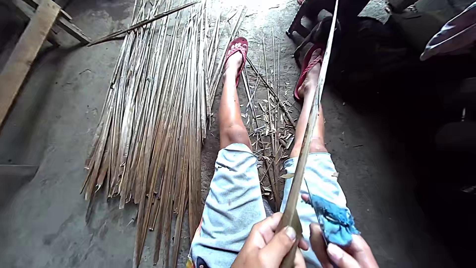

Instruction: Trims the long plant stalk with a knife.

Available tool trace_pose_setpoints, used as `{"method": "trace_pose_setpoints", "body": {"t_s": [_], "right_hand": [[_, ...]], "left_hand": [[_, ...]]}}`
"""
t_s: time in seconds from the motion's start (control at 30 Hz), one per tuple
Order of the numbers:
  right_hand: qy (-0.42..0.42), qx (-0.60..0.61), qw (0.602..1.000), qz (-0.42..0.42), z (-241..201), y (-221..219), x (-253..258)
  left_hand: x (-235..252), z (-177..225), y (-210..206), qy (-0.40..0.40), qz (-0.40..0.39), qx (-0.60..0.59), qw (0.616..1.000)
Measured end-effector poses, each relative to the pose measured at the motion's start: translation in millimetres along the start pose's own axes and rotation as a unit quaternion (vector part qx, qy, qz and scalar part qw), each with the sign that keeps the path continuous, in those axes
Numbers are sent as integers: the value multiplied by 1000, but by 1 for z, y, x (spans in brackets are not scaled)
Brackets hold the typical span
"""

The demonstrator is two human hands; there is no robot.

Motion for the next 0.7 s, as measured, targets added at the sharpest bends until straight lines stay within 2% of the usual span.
{"method": "trace_pose_setpoints", "body": {"t_s": [0.2, 0.37, 0.53, 0.7], "right_hand": [[-3, 58, 994, -90, -5, -21, 3], [-20, 116, 975, -191, -6, -28, 6], [-42, 165, 971, -169, -1, -36, 12], [-30, 171, 976, -132, 0, -34, 12]], "left_hand": [[9, 0, -3, -48, -14, 8, 999], [10, 3, 3, -48, 39, 33, 998], [7, -5, 1, -62, 60, 32, 996], [2, -9, 5, -62, 37, 101, 992]]}}
Point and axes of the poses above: each hand's wrist, its own x-axis towards the middle knuckle, its own y-axis out of the back of the hand, z = x × y, the point moved 6 cm from there along x, towards the middle knuckle, and after that the axes turned 5 degrees about z, right-handed, at the moved point
